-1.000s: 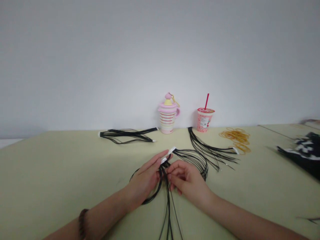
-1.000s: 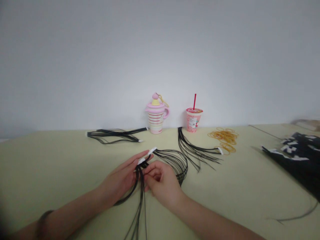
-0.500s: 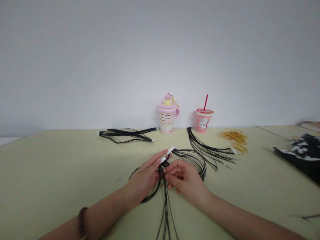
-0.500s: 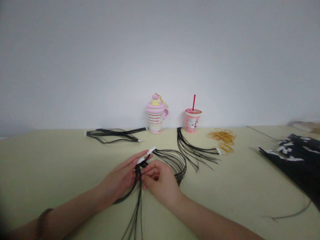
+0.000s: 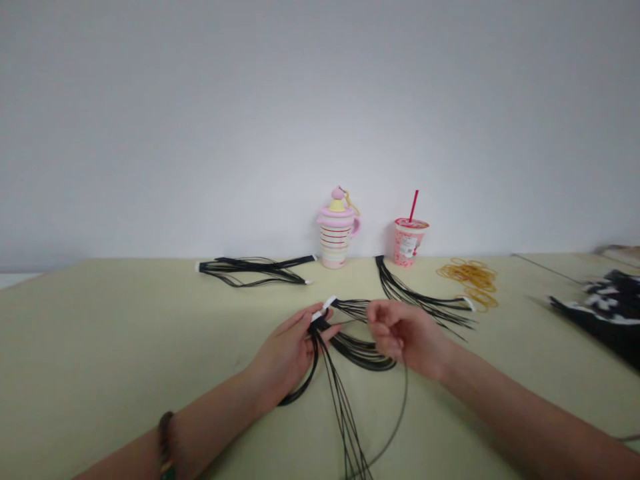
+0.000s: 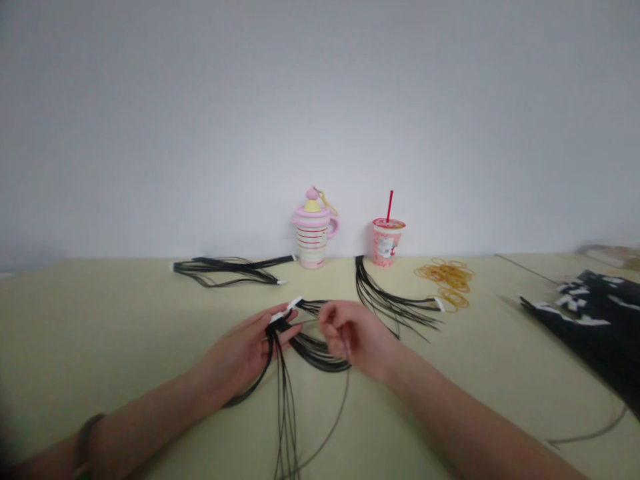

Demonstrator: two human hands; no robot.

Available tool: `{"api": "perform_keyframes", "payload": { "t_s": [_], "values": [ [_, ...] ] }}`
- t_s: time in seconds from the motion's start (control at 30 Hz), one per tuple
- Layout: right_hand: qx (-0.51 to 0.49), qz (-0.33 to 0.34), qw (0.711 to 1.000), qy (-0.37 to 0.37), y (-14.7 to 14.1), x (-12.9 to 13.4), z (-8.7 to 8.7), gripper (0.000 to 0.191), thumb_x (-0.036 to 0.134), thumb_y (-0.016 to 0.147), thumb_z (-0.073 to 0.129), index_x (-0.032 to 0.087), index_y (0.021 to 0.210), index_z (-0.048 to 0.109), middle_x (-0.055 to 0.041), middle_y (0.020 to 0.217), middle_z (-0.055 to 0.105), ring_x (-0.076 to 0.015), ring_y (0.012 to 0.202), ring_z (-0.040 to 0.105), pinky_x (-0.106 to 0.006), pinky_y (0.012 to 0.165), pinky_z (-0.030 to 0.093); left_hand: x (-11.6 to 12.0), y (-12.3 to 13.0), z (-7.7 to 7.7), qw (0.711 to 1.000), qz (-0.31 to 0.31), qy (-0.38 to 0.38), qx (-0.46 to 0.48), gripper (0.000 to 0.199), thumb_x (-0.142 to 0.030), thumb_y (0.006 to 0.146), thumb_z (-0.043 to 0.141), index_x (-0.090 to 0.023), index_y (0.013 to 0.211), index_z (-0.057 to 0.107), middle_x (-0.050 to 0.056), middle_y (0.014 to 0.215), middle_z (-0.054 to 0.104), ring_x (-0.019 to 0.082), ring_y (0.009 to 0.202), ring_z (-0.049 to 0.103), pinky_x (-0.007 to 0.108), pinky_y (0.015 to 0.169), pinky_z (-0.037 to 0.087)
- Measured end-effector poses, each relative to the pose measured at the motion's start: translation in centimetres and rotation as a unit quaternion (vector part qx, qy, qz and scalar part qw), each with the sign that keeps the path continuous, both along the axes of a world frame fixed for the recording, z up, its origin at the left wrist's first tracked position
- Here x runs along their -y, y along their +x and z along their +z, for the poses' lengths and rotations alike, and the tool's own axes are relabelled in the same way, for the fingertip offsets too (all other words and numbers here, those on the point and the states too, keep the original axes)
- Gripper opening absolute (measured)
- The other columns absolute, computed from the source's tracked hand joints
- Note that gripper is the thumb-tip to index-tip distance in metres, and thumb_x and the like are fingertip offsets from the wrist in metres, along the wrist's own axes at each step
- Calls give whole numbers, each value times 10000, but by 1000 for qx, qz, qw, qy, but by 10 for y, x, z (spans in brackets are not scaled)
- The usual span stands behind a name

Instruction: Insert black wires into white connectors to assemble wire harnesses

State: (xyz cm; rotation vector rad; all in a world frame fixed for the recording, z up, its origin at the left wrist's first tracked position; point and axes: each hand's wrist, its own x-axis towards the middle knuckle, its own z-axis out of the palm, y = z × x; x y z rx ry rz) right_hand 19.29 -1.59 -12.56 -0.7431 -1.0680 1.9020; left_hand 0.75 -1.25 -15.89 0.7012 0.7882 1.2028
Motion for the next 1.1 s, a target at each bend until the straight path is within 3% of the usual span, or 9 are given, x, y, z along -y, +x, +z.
{"api": "perform_keyframes", "payload": {
  "t_s": [0.13, 0.27, 0.4, 0.53, 0.63, 0.7, 0.8, 0.93, 1.1],
  "values": [
    [-62, -130, 988, 59, 37, -12, 28, 112, 172, 630, 443, 161, 655, 551, 41, 510, 393, -38, 387, 268, -166, 378, 220, -2, 0, 5, 999, 11, -33, -16, 246, -141, 811, 466, -85, 1041, 533, 166, 1127, 574, 245, 915, 622, 331, 822, 498],
    [-22, -224, 963, 150, 63, -21, 46, 119, 203, 744, 445, 192, 733, 563, 30, 590, 442, -39, 405, 263, -154, 363, 227, -1, 0, 7, 999, 12, -39, -17, 251, -141, 798, 489, -93, 1040, 539, 161, 1138, 570, 241, 916, 623, 299, 763, 522],
    [-32, -249, 952, 177, 74, -27, 50, 76, 274, 792, 525, 217, 782, 574, 47, 597, 427, -26, 414, 281, -117, 353, 253, -1, -2, 4, 999, -10, -23, -22, 271, -160, 796, 500, -106, 1059, 537, 156, 1161, 561, 246, 930, 617, 263, 692, 528],
    [6, -257, 942, 218, 68, -27, 48, 128, 329, 753, 590, 214, 809, 592, 21, 721, 510, -16, 461, 361, -116, 375, 296, -3, -2, 3, 999, -7, -23, -26, 270, -163, 798, 497, -95, 1055, 547, 172, 1152, 561, 250, 914, 623, 295, 729, 527],
    [128, -239, 933, 237, 49, -21, 38, 239, 319, 704, 636, 173, 890, 606, 26, 629, 511, -16, 405, 342, -141, 352, 258, -3, -2, 3, 999, -3, -21, -26, 264, -162, 799, 495, -81, 1044, 550, 183, 1127, 571, 251, 901, 627, 317, 778, 519],
    [236, -188, 921, 245, 30, -14, 23, 276, 338, 713, 619, 153, 917, 598, 36, 540, 501, -34, 381, 360, -159, 360, 259, -3, -2, 2, 1000, -6, -20, -23, 259, -163, 804, 486, -75, 1038, 551, 184, 1118, 576, 251, 910, 625, 319, 803, 513],
    [351, -125, 881, 292, 2, -5, -8, 256, 354, 766, 533, 138, 637, 580, 31, 474, 460, -54, 406, 370, -176, 389, 264, -2, -2, 2, 1000, -14, -11, -23, 248, -158, 801, 489, -77, 1022, 565, 173, 1097, 592, 244, 923, 620, 315, 817, 509],
    [421, -127, 828, 347, -14, 1, -37, 263, 268, 761, 485, 151, 531, 537, 33, 480, 423, -72, 455, 359, -186, 424, 255, -1, -2, 3, 999, -21, -12, -26, 227, -139, 785, 505, -92, 989, 592, 152, 1082, 608, 229, 907, 627, 316, 837, 502],
    [437, -129, 815, 359, -10, 0, -40, 250, 220, 746, 454, 158, 508, 504, 34, 480, 398, -79, 471, 349, -192, 457, 253, -1, -4, 3, 998, -45, -14, -36, 263, -168, 780, 518, -94, 1022, 590, 160, 1087, 608, 245, 928, 619, 324, 848, 494]
  ]
}}
